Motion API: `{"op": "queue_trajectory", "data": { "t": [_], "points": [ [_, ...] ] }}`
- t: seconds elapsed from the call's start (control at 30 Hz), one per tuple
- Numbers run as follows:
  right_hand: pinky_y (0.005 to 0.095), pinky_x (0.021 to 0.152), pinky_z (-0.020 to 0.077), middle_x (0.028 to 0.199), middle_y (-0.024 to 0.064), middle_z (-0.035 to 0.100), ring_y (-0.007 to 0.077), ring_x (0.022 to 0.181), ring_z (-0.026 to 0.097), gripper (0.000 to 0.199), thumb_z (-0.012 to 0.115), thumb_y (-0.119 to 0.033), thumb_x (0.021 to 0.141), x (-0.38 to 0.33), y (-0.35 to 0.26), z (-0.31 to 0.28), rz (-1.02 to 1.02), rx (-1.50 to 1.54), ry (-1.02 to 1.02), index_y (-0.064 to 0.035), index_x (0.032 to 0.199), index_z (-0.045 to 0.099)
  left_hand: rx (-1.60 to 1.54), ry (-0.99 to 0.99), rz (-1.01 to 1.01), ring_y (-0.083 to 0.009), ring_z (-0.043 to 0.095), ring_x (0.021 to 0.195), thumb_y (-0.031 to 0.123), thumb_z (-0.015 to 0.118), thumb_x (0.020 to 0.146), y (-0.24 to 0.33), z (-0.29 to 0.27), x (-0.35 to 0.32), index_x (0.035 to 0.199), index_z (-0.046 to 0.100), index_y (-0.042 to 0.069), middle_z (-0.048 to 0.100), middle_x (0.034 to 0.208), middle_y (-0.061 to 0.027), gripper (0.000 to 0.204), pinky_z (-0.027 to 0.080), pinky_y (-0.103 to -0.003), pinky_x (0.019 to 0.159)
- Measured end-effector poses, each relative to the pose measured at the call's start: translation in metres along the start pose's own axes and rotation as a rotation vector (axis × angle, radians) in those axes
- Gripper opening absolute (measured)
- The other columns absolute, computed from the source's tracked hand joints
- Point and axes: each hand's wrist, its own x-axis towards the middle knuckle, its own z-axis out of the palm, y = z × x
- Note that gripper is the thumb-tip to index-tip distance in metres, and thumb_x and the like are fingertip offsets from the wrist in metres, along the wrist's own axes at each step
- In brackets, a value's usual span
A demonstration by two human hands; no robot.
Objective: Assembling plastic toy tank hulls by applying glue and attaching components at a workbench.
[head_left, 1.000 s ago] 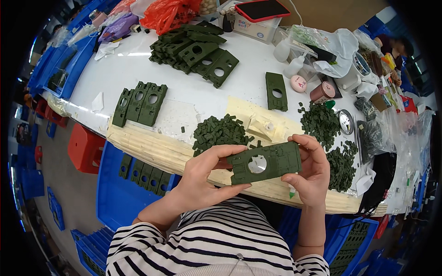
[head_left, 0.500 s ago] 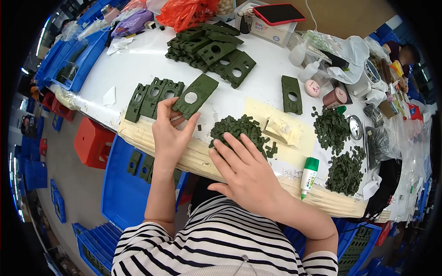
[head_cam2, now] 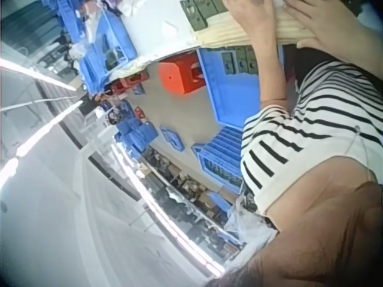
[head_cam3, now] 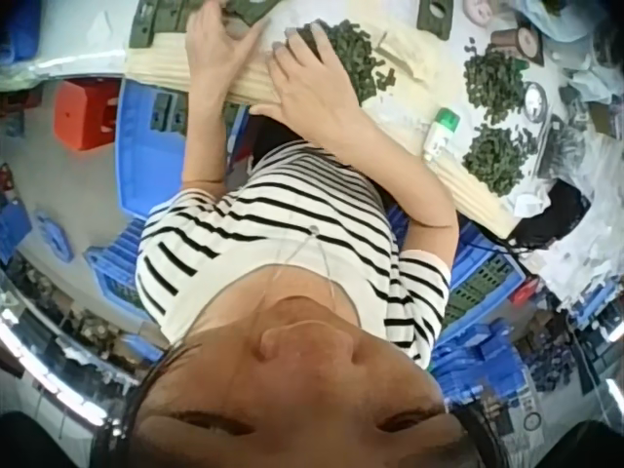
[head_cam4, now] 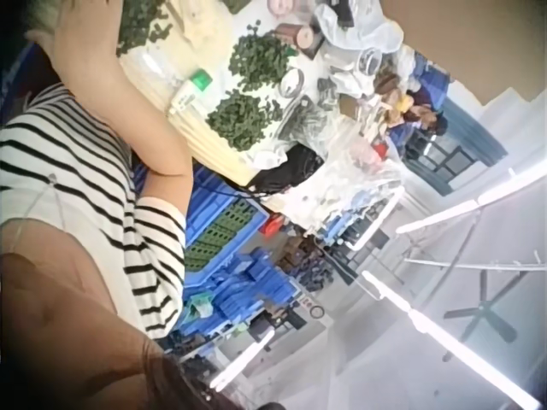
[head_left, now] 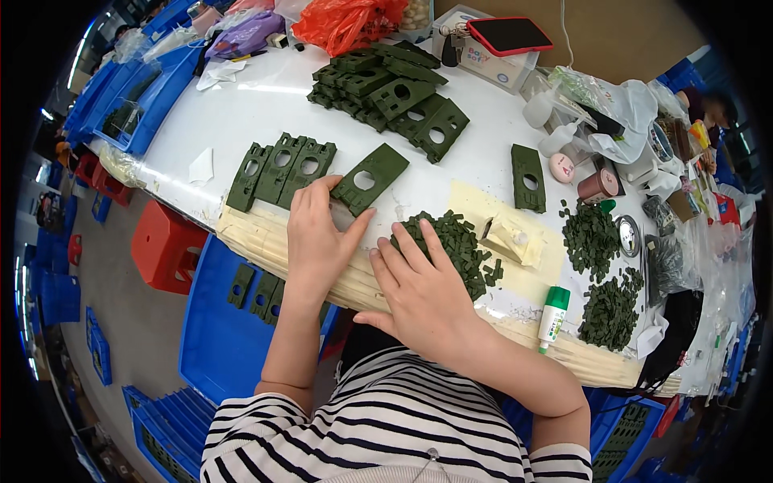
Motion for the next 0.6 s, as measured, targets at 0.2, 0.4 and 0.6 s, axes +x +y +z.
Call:
{"op": "queue_trajectory", "data": {
  "t": [0.2,0.4,0.6],
  "points": [
    [0.0530,0.109,0.0268,0.128,0.0158,0.052,0.0351,0.126,0.042,0.064,0.067,-0.047,0.078,-0.037,0.006,-0.045,0.088,0.246,0.084,-0.0023,0.121,0.057,0.057,-0.068,0.040,-0.0320,0.048,0.102,0.029,0.079,0.071,0.006,-0.010,-0.009,0.115,0.054,-0.003,0.057,0.105,-0.0157,0.060,0.043,-0.041,0.086],
    [0.0541,0.107,0.0301,0.121,0.0132,0.056,0.0347,0.120,0.047,0.052,0.071,-0.038,0.078,-0.084,0.020,-0.061,0.204,0.274,0.070,-0.0040,0.117,0.060,0.139,0.091,-0.088,-0.0277,0.047,0.095,0.022,0.075,0.077,-0.011,-0.031,0.004,0.115,0.059,0.002,0.055,0.099,-0.0110,0.045,0.041,-0.037,0.084],
    [0.0539,0.106,0.0321,0.112,0.0081,0.062,0.0304,0.113,0.054,0.045,0.077,-0.029,0.072,-0.111,0.025,-0.068,0.334,0.319,0.142,-0.0076,0.110,0.065,0.340,0.053,-0.045,-0.0295,0.044,0.101,0.022,0.073,0.079,-0.028,-0.030,0.018,0.105,0.065,0.005,0.053,0.101,-0.0126,0.032,0.041,-0.039,0.087]
  ]
}}
